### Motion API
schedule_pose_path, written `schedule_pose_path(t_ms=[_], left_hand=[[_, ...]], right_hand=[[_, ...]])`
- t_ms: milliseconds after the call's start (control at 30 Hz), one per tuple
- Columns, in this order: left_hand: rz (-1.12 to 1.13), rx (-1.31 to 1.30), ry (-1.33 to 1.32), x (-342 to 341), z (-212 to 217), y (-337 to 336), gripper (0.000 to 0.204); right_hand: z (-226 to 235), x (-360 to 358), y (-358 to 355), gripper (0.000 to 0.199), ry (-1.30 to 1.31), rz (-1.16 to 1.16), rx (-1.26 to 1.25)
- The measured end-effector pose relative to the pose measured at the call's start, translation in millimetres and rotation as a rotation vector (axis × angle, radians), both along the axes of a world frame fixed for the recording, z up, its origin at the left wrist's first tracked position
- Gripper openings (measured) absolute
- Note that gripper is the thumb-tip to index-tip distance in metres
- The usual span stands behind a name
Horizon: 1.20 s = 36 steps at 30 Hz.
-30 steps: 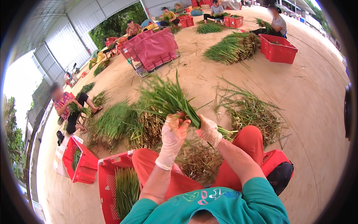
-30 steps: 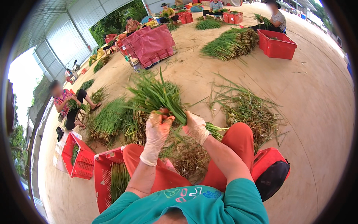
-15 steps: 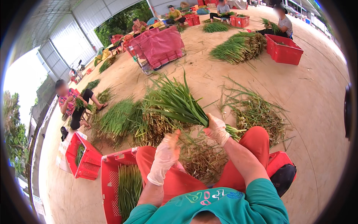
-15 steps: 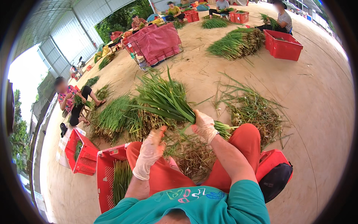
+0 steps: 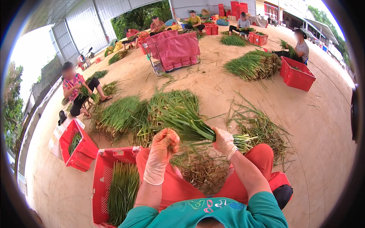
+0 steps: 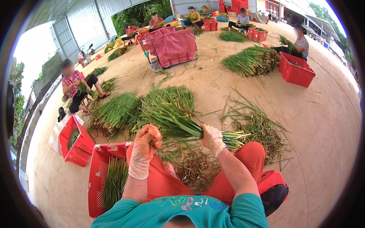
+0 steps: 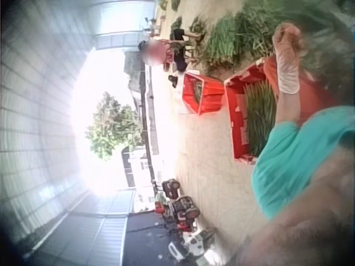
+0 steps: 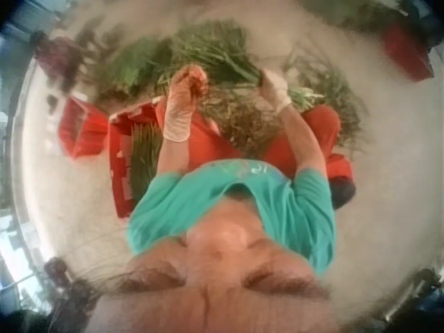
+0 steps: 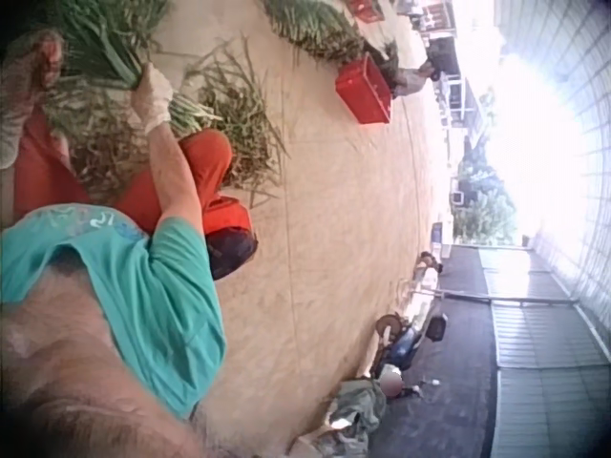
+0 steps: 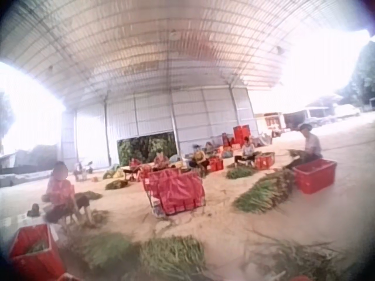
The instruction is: The person bundles bunches of green onions with a thin green tie while sitting on a concrete floor in a processing facility.
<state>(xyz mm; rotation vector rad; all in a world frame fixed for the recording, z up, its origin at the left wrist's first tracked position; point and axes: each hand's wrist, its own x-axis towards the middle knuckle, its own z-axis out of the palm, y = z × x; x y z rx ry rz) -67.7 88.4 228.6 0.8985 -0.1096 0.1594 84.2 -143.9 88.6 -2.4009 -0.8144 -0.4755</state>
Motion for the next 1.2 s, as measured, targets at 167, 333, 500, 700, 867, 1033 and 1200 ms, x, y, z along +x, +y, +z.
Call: schedule_pose_path(t_ms=[167,333,500,700,867,1033,1200], left_hand=[[0.862,1.197,-0.482,1,8,-5,0.016],[0.753,1.789,-0.236,2,-30,14,0.007],[0.35,0.535,-0.001,-8,-9,15,0.02],[0.83,1.412,-0.298,17,-20,26,0.008],[0.395,0.602,0.029,24,-54,39,0.015],[0.635,0.756,-0.071,10,-28,29,0.008],[0.685,1.842,-0.135,8,-18,1,0.025]], right_hand=[[-4,2,2,0.037,-0.023,0.017,-0.027],[2,-2,6,0.037,-0.028,0.036,-0.105],[2,0,-3,0.038,-0.052,0.047,-0.137],[0,-2,-3,0.041,-0.067,0.092,-0.165],[-7,-4,1,0.042,-0.085,0.14,-0.22],[-12,0,-12,0.038,-0.071,0.1,-0.251],[-19,0,-7,0.039,-0.078,0.12,-0.265]])
